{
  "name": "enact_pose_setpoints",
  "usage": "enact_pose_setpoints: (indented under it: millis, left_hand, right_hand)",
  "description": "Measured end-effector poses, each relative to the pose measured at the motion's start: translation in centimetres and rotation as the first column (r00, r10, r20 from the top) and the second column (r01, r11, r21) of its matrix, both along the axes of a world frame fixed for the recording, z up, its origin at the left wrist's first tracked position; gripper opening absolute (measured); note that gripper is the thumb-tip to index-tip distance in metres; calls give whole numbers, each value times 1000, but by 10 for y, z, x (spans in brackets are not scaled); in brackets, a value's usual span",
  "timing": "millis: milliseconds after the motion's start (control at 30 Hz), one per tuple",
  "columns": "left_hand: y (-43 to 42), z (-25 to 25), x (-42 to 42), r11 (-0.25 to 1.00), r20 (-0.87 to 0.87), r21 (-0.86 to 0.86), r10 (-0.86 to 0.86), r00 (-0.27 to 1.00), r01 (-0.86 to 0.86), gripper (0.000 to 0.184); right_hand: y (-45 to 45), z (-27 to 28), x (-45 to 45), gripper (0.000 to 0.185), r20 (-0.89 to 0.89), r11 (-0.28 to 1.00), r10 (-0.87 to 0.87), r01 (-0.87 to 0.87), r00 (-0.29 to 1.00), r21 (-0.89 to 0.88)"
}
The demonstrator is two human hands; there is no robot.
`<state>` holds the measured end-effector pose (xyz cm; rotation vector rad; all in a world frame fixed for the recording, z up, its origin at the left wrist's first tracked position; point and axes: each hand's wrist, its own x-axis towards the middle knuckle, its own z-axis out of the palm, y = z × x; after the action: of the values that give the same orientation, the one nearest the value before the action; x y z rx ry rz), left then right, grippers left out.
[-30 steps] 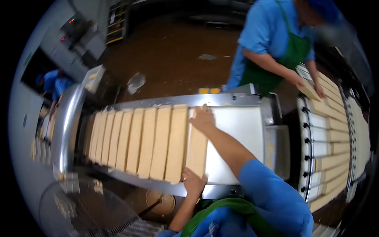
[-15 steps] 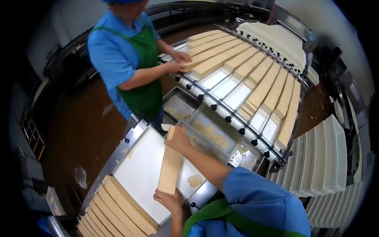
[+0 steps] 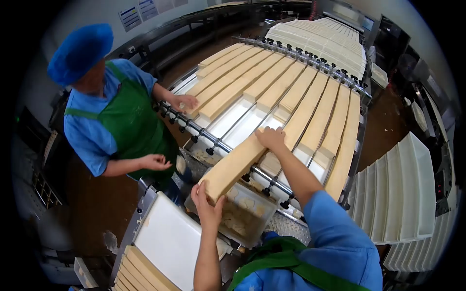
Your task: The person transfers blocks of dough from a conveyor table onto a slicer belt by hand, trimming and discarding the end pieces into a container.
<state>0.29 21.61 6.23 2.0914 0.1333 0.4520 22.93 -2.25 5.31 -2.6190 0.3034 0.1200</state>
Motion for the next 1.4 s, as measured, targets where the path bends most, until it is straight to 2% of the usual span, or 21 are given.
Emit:
enact_pose_setpoints:
  millis: [33, 133, 267, 400, 467, 533, 567, 600, 667, 700, 800, 867, 967, 1033, 1067, 1100, 1133, 1200, 1267, 1300, 1400]
  left_hand:
    - [1, 0, 12, 997, -19, -7, -73, 997, 73, 73]
    - [-3, 3, 35, 982, -33, -8, -188, 982, 188, 67]
    - [-13, -18, 52, 974, 9, -33, -223, 975, 223, 63]
    - [-32, -17, 69, 982, -94, -23, -188, 978, 187, 59]
    - [-36, -24, 77, 978, -102, -38, -206, 973, 203, 60]
    - [-45, -27, 85, 971, -101, -74, -233, 967, 227, 61]
    - [-48, -28, 88, 974, -134, 55, -209, 969, 218, 61]
    - [-51, -29, 91, 973, -136, 60, -214, 967, 224, 61]
    - [-57, -34, 93, 969, -106, -94, -236, 966, 227, 60]
    - [-61, -29, 94, 971, -117, -51, -239, 964, 235, 59]
    - [-64, -38, 105, 966, -141, -8, -257, 956, 258, 60]
    - [-76, -45, 116, 942, -69, -119, -323, 944, 314, 54]
    - [-89, -46, 128, 958, -100, 132, -243, 965, 255, 46]
    - [-86, -44, 127, 965, -101, 76, -244, 965, 252, 46]
    - [-83, -44, 124, 967, -104, 15, -253, 962, 256, 46]
    - [-75, -63, 123, 976, 15, 6, -219, 976, 219, 46]
    - [-73, -62, 119, 981, 19, 9, -196, 980, 196, 46]
    - [-69, -61, 107, 1000, 48, -18, 10, 999, -9, 48]
    - [-67, -65, 89, 979, 61, -135, 161, 985, -152, 50]
    - [-65, -65, 79, 980, 75, -71, 193, 978, -188, 50]
    - [-62, -57, 42, 949, 85, 124, 282, 956, -291, 52]
  right_hand:
    - [-12, -7, 15, 62, -87, 979, 91, -105, 992, -172]
    - [-35, -24, 48, 57, 40, 981, 58, -49, 998, -189]
    - [-52, -40, 83, 58, -27, 984, 80, -83, 996, -155]
    - [-65, -49, 90, 57, 25, 988, 64, -60, 998, -142]
    - [-64, -52, 93, 45, 246, 977, -41, 90, 968, -192]
    - [-70, -42, 93, 46, 215, 972, -24, 72, 976, -222]
    - [-72, -36, 94, 47, 181, 965, -3, 51, 983, -257]
    - [-74, -35, 97, 47, 181, 966, -10, 56, 984, -252]
    - [-80, -38, 98, 42, 138, 963, 50, -11, 989, -269]
    - [-82, -40, 98, 42, 133, 964, 40, -4, 990, -264]
    - [-79, -37, 95, 38, 185, 945, 41, 22, 982, -326]
    - [-69, -29, 83, 35, 376, 967, 69, 31, 924, -252]
    - [-32, -27, 47, 33, 569, 973, 226, -157, 790, -168]
    - [-7, -17, 15, 33, 527, 908, 339, -417, 779, 33]
    - [3, -16, -1, 32, 548, 834, 423, -547, 722, 76]
    - [14, -17, -17, 31, 572, 736, 499, -667, 650, 115]
    - [22, -17, -31, 28, 639, 677, 542, -734, 546, 53]
    - [30, -13, -45, 20, 565, 600, 690, -794, 451, -99]
    - [38, -35, -41, 15, 508, 677, 691, -706, 514, -206]
    - [36, -32, -44, 23, 512, 712, 644, -690, 569, -128]
    - [33, -38, -42, 22, 519, 696, 671, -692, 529, -193]
